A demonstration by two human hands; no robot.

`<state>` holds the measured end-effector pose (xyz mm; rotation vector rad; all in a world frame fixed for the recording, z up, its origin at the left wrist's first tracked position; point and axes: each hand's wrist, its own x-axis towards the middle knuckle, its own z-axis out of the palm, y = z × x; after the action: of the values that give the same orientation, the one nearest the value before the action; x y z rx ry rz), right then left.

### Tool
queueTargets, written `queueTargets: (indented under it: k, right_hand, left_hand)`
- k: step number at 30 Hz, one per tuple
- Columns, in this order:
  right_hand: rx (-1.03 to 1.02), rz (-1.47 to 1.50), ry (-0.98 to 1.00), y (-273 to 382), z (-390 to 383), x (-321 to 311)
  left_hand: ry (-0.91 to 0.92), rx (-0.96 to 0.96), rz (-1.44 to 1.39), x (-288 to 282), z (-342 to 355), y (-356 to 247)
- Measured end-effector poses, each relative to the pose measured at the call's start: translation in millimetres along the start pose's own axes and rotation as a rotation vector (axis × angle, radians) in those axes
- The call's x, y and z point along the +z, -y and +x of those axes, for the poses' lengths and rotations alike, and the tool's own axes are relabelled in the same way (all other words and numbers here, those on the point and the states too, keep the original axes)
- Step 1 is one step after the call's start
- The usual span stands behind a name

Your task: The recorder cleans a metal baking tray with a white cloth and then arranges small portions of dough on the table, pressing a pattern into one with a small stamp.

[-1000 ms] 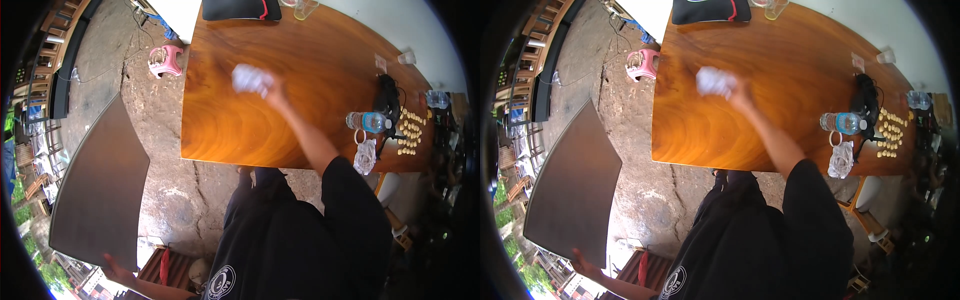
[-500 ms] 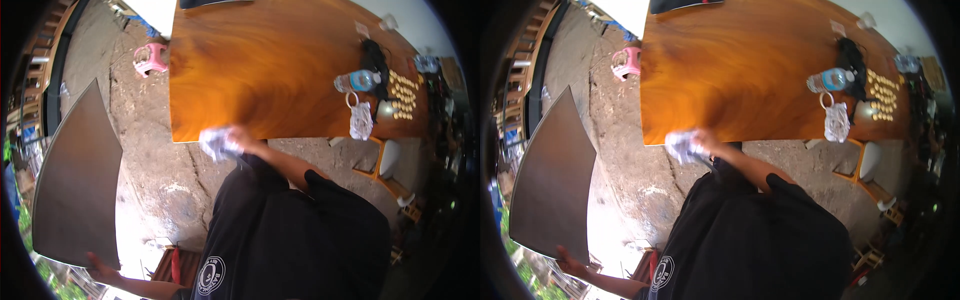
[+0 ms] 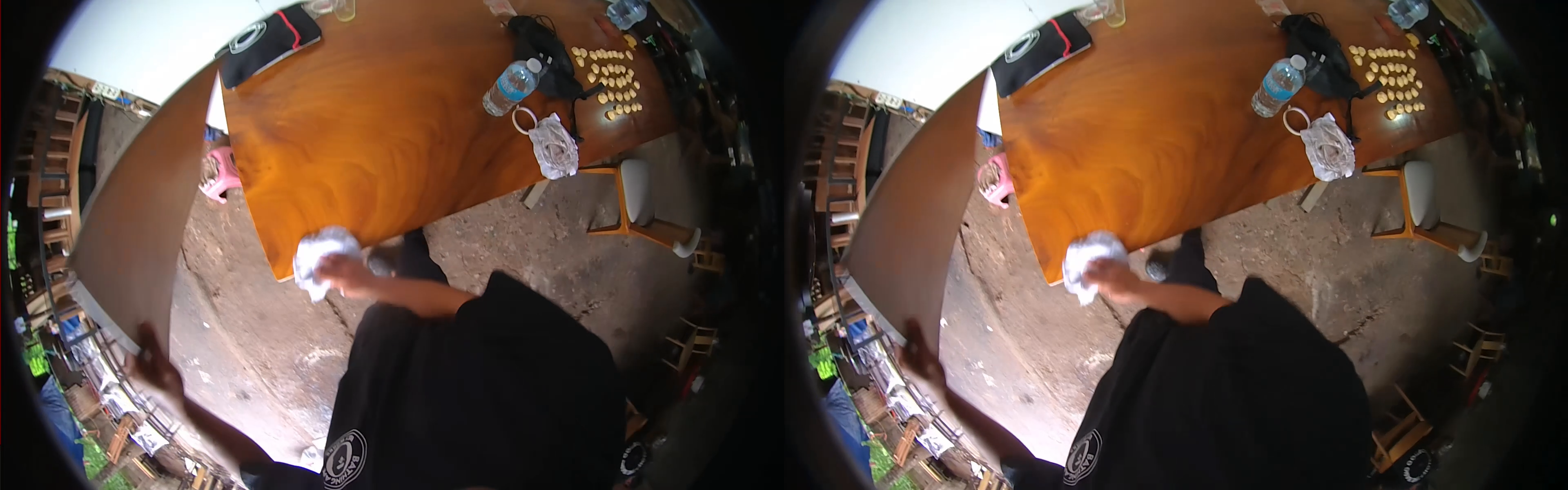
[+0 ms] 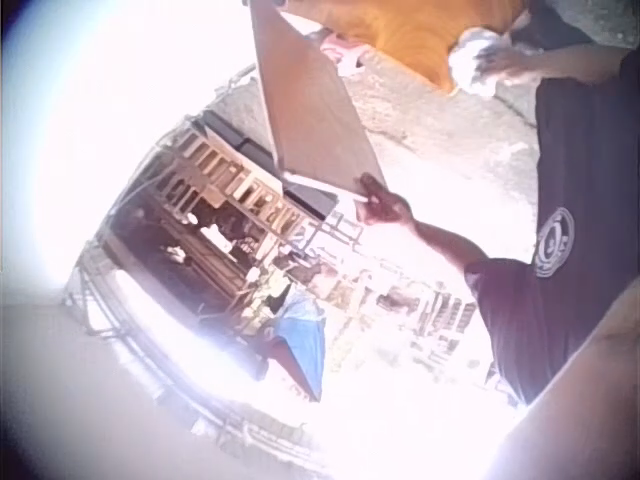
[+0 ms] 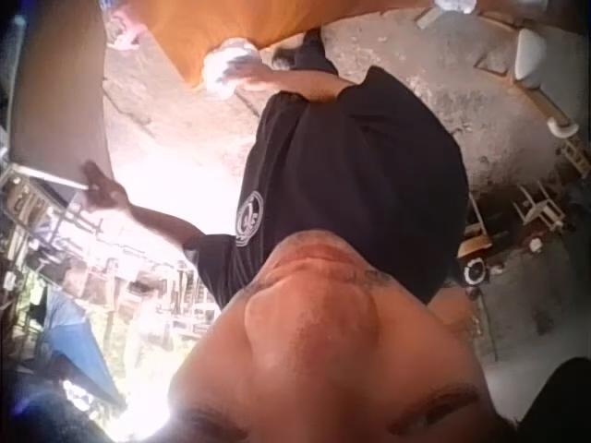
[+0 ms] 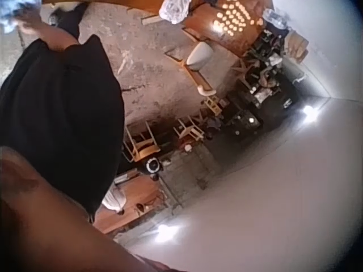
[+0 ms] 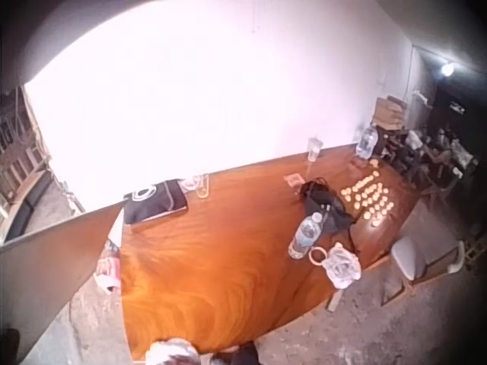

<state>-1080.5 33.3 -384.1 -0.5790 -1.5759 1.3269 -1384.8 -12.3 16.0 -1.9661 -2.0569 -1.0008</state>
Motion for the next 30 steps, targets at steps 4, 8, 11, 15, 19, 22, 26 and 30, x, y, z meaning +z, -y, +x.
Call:
queueTargets:
  k: [4, 8, 11, 15, 19, 22, 26, 30]
  right_hand:
    - [-0.287, -0.797, 0.538, 9, 16, -46]
    - [-0.067, -0.759, 0.014, 47, -13, -164]
    - [0.159, -1.319, -0.295, 59, -65, -262]
    - [0.831, -1.099, -0.527, 103, -116, -337]
    - [0.930, 0.045, -1.162, 116, -157, -382]
    - [0.999, 0.499, -1.356, 139, -120, -376]
    - [0.774, 0.466, -1.094, 145, -43, -340]
    - [0.701, -0.360, -0.492, 134, 63, -295]
  left_hand:
    - [0.135, 0.253, -0.080, 119, 69, -106]
    - [0.212, 0.584, -0.029, 188, 60, -130]
    - [0.340, 0.693, -0.093, 220, 35, -122]
    - [0.409, 0.768, -0.124, 249, 0, -99]
    - [0.433, 0.838, -0.071, 282, -44, -63]
    - [0.533, 0.686, -0.048, 309, -84, -22]
    - [0.358, 0.192, 0.091, 346, -121, -8]
    - [-0.084, -1.063, -0.153, 366, -158, -5]
